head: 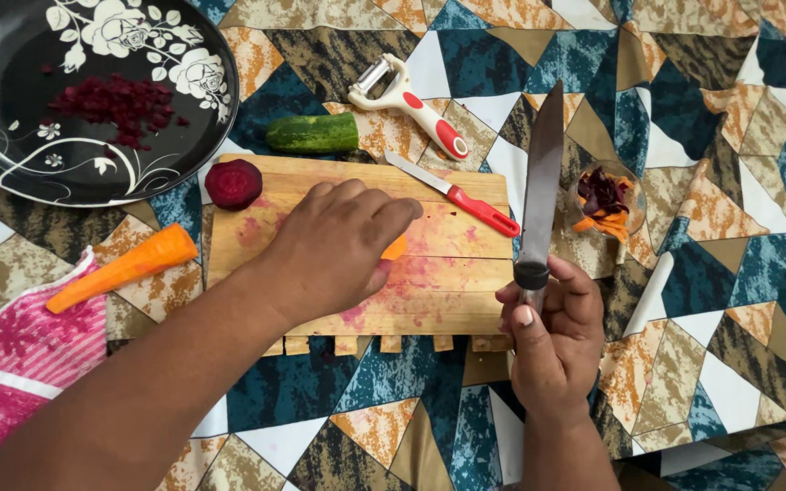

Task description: The person chops a carrot into small pieces using a knife on a wooden cutting board, with other vegetables and a plate nearby.

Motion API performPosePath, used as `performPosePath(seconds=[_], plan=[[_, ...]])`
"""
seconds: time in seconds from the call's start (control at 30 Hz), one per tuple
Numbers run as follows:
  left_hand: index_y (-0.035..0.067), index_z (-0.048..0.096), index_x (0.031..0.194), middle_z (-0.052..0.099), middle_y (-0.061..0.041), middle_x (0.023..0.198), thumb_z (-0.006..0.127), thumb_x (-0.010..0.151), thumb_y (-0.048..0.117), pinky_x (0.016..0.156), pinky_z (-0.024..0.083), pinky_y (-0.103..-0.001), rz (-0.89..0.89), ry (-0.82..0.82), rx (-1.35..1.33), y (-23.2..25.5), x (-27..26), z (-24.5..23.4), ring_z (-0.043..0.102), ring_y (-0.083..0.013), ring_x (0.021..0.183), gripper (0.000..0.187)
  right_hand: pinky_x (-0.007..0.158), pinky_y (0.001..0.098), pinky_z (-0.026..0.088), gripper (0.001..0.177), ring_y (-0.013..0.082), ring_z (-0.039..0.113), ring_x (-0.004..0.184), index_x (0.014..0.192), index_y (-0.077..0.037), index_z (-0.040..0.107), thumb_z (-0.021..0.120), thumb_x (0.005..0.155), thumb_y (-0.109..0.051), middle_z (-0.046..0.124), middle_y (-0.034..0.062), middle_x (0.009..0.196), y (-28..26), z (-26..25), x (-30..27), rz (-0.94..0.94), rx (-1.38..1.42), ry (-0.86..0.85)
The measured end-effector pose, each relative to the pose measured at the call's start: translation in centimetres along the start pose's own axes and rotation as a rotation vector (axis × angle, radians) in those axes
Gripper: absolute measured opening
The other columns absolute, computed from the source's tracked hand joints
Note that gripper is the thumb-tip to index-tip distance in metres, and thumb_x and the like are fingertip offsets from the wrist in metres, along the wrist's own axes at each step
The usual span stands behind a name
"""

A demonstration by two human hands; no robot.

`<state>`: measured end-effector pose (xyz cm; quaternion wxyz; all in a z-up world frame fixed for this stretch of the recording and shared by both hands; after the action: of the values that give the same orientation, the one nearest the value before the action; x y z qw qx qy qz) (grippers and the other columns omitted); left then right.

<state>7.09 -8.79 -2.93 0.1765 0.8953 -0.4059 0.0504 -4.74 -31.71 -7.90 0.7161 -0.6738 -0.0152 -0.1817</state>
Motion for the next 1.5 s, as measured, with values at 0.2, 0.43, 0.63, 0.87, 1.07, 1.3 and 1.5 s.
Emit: performPosePath(seconds=[0.2, 0.43, 0.63, 0.87, 1.07, 1.3, 1.5], plan=[[0.013, 0.056, 0.131, 0.067, -0.011, 0.113, 0.082, 0.071, 0.025, 0.094, 0.046, -0.051, -0.008, 0.014, -0.003, -0.9, -2.5, -2.3, 0.062, -0.0327, 0.109, 0.066, 0.082, 0.0245, 0.050, 0.050, 0.0124, 0.061, 0.093, 0.151, -0.003, 0.042, 0.058, 0.104, -0.006, 0.066, 0.0139, 0.110, 0.3, -0.2, 0.4, 0.013, 0.038, 0.014], [0.015, 0.054, 0.139, 0.068, -0.009, 0.115, 0.078, 0.077, 0.020, 0.098, 0.048, -0.048, -0.081, 0.055, -0.089, -1.4, -5.4, -1.2, 0.063, -0.0313, 0.112, 0.067, 0.074, 0.0211, 0.052, 0.054, 0.0092, 0.061, 0.086, 0.151, -0.004, 0.044, 0.065, 0.101, -0.006, 0.067, 0.0123, 0.109, 0.6, 0.3, -0.1, 0.008, -0.029, -0.029], [0.011, 0.051, 0.139, 0.067, -0.010, 0.116, 0.082, 0.071, 0.024, 0.100, 0.039, -0.052, -0.071, 0.163, -0.078, -2.5, -6.0, -1.1, 0.058, -0.0306, 0.114, 0.076, 0.076, 0.0211, 0.054, 0.047, 0.0115, 0.067, 0.101, 0.146, -0.001, 0.048, 0.064, 0.102, -0.004, 0.068, 0.0102, 0.116, 1.5, 0.7, -0.1, 0.001, -0.066, -0.075], [0.013, 0.046, 0.144, 0.064, -0.011, 0.111, 0.084, 0.072, 0.031, 0.100, 0.037, -0.053, -0.114, 0.117, -0.065, -3.5, -6.3, -0.2, 0.057, -0.0304, 0.109, 0.084, 0.080, 0.0269, 0.060, 0.043, 0.0163, 0.073, 0.099, 0.144, 0.000, 0.054, 0.064, 0.103, -0.008, 0.073, 0.0112, 0.111, -0.8, 1.3, -0.1, -0.166, -0.508, -0.173], [0.017, 0.034, 0.151, 0.060, -0.013, 0.113, 0.084, 0.075, 0.030, 0.100, 0.036, -0.054, -0.137, 0.045, -0.156, -4.1, -5.9, 0.6, 0.055, -0.0325, 0.111, 0.091, 0.065, 0.0333, 0.058, 0.037, 0.0197, 0.075, 0.074, 0.125, -0.009, 0.072, 0.074, 0.088, -0.012, 0.076, 0.0091, 0.086, -4.3, 0.8, -0.8, -0.147, -1.131, -0.292], [0.016, 0.029, 0.153, 0.060, -0.011, 0.116, 0.083, 0.077, 0.029, 0.102, 0.035, -0.052, -0.125, 0.032, -0.137, -3.9, -5.9, 0.7, 0.054, -0.0309, 0.113, 0.095, 0.057, 0.0371, 0.056, 0.036, 0.0255, 0.072, 0.066, 0.120, -0.013, 0.074, 0.074, 0.084, -0.013, 0.075, 0.0077, 0.082, -5.6, 3.3, -1.0, -0.165, -1.188, -0.449], [0.017, 0.026, 0.156, 0.060, -0.011, 0.118, 0.083, 0.075, 0.028, 0.102, 0.034, -0.050, -0.096, 0.028, -0.095, -3.8, -5.8, 1.0, 0.053, -0.0301, 0.115, 0.099, 0.057, 0.0381, 0.056, 0.035, 0.0268, 0.072, 0.064, 0.120, -0.016, 0.075, 0.074, 0.085, -0.015, 0.074, 0.0067, 0.082, -5.9, 4.9, -0.4, -0.198, -1.228, -0.470]])
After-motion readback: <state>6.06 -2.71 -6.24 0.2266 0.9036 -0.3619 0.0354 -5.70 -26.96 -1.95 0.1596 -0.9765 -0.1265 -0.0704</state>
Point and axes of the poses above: each hand's wrist, its own x-axis towards the middle knuckle, its own z-axis out of the palm, y = z × x, the point moved 4 cm from there along x, towards the middle knuckle
